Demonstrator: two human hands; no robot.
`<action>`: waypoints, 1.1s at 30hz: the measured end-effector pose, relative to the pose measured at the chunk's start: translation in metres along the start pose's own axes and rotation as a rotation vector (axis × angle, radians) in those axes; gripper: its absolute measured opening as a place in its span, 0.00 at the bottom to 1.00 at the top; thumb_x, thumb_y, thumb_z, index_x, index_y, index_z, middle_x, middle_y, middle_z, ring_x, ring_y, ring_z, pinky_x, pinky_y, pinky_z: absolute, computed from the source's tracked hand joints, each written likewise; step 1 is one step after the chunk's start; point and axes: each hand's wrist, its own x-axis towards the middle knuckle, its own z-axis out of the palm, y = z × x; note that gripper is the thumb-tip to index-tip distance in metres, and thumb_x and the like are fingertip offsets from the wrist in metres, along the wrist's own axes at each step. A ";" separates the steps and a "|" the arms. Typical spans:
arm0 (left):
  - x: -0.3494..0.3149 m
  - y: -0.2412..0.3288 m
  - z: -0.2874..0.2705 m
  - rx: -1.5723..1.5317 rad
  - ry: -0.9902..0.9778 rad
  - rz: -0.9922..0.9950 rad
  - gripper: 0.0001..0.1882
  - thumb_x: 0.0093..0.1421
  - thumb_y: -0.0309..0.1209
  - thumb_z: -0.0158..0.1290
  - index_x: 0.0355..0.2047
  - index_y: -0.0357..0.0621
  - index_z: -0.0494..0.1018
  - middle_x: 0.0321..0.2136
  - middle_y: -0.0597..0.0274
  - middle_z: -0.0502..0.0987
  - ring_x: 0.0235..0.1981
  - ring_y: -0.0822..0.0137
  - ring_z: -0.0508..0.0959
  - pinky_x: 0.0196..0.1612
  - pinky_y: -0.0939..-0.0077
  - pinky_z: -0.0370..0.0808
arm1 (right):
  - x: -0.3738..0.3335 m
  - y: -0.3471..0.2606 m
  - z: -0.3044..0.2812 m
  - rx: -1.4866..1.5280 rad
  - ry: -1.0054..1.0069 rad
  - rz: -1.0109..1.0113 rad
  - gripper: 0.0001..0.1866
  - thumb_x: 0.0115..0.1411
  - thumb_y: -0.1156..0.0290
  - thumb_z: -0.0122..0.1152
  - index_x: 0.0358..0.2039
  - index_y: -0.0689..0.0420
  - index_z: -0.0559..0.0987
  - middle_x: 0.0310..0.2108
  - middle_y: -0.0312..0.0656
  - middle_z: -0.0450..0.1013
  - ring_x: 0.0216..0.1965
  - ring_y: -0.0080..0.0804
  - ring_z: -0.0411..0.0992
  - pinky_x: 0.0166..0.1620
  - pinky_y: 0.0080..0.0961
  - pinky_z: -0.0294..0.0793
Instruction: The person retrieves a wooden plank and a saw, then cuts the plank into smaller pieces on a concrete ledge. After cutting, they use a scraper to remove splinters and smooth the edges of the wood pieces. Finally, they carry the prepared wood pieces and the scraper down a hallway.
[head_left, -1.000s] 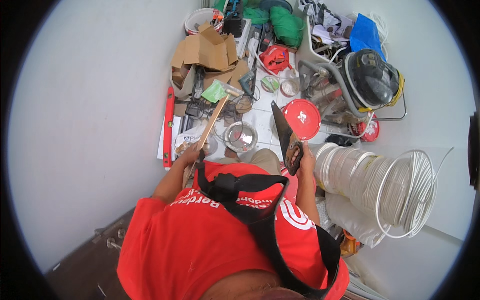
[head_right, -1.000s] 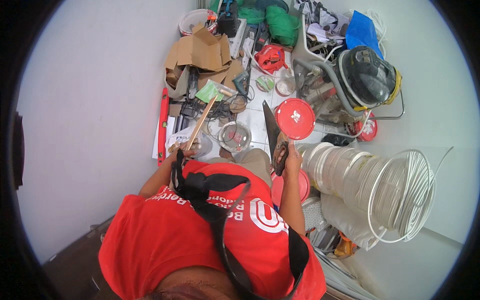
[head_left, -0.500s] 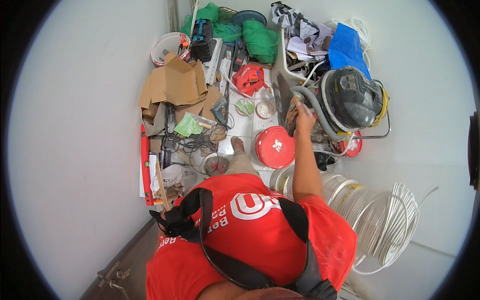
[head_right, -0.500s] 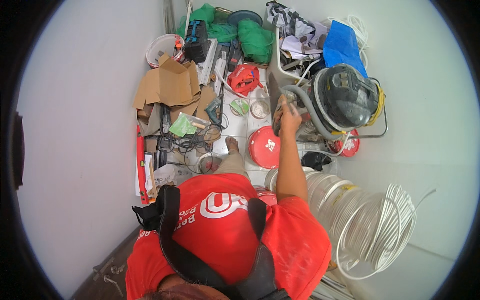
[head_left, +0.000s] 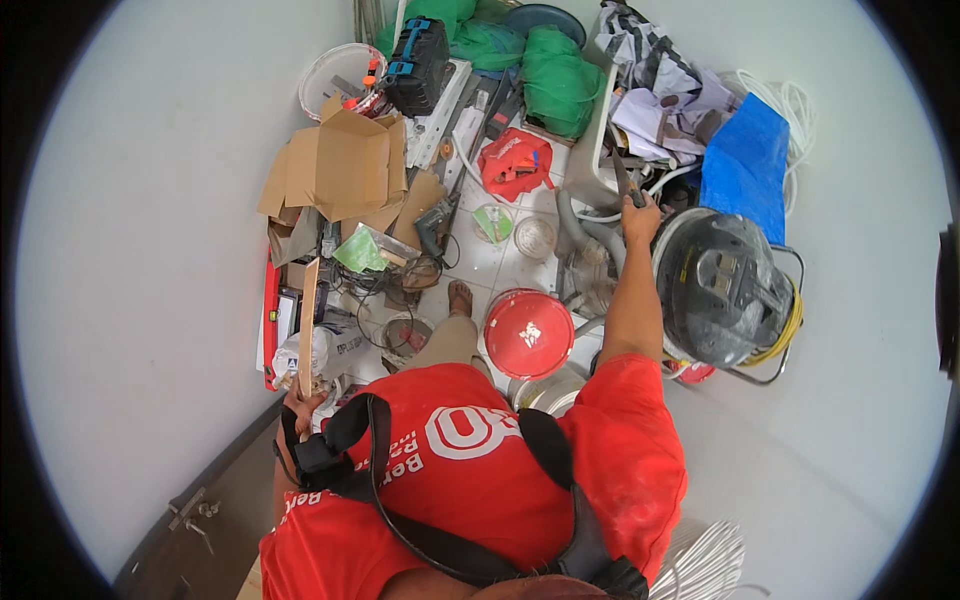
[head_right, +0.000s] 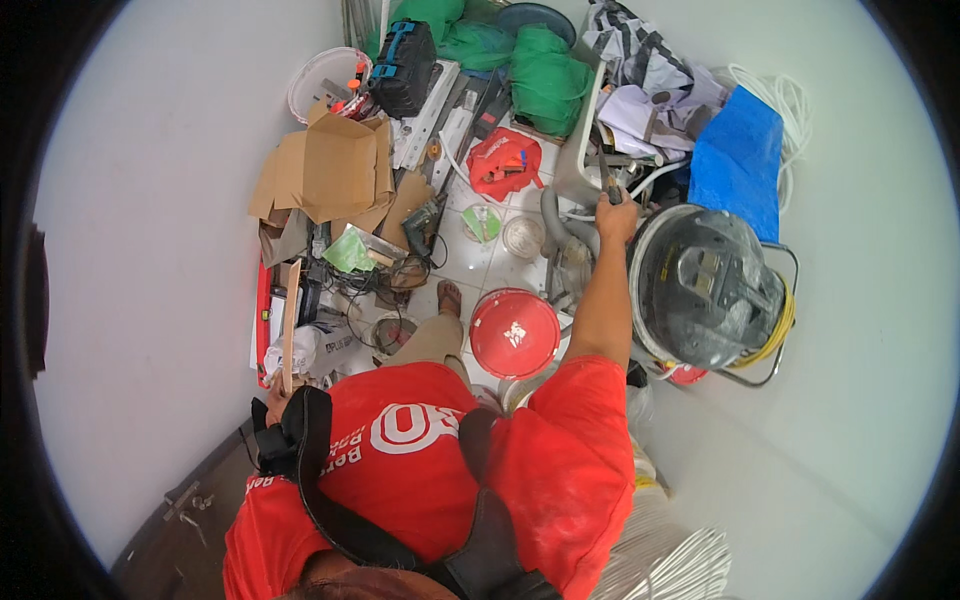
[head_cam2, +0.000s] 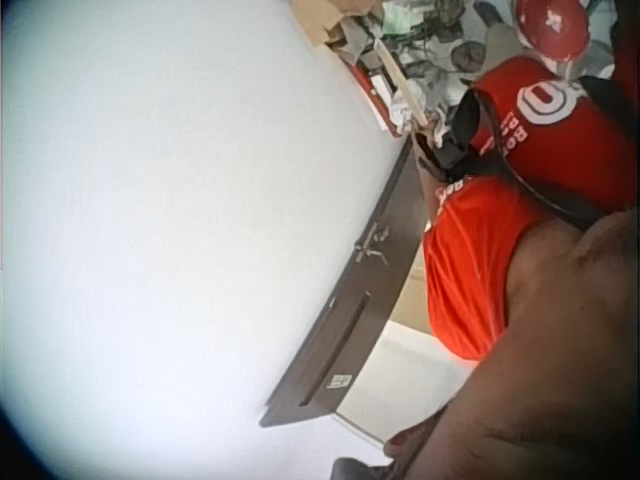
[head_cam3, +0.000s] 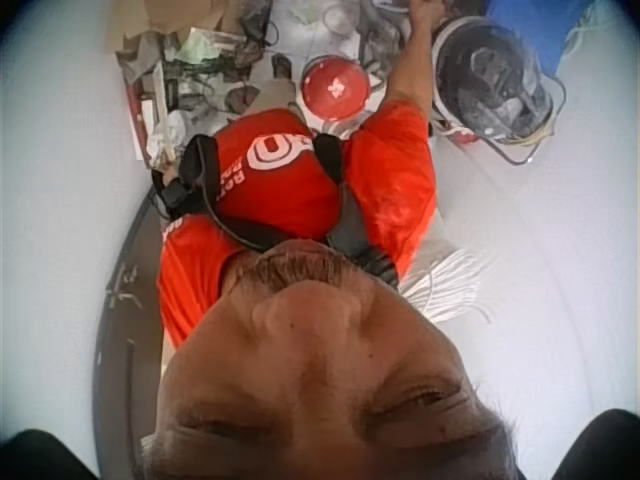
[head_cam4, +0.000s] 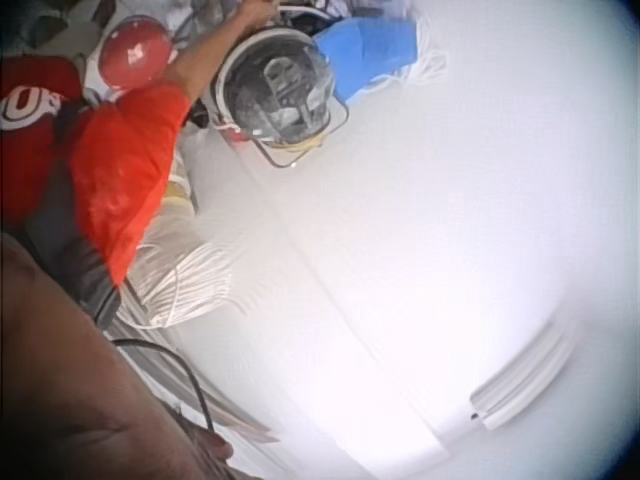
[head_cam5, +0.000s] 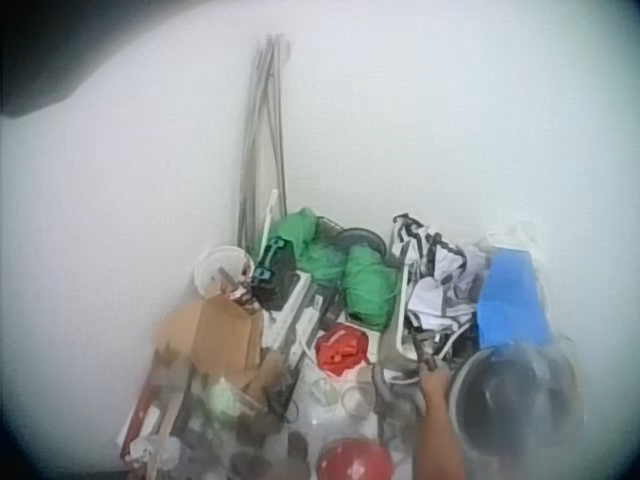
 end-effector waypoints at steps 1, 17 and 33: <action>-0.007 0.007 0.000 0.011 0.006 -0.019 0.39 0.50 0.37 0.66 0.61 0.40 0.64 0.46 0.55 0.77 0.46 0.64 0.75 0.48 0.70 0.73 | 0.006 0.003 0.006 0.011 -0.039 0.019 0.28 0.51 0.61 0.68 0.53 0.59 0.79 0.46 0.59 0.77 0.48 0.54 0.75 0.53 0.40 0.72; -0.112 0.025 0.031 0.027 0.222 -0.200 0.56 0.44 0.31 0.70 0.69 0.38 0.49 0.59 0.47 0.69 0.59 0.58 0.71 0.60 0.68 0.67 | 0.089 0.055 0.062 -0.352 -0.189 -0.261 0.25 0.57 0.61 0.64 0.56 0.49 0.76 0.43 0.53 0.78 0.44 0.55 0.76 0.48 0.44 0.74; -0.163 0.038 0.050 0.138 0.342 -0.395 0.62 0.43 0.37 0.71 0.71 0.49 0.43 0.62 0.44 0.65 0.61 0.50 0.68 0.61 0.63 0.67 | 0.082 0.089 0.095 -0.764 -0.453 -0.030 0.41 0.55 0.58 0.62 0.68 0.46 0.58 0.55 0.52 0.72 0.54 0.51 0.72 0.56 0.48 0.70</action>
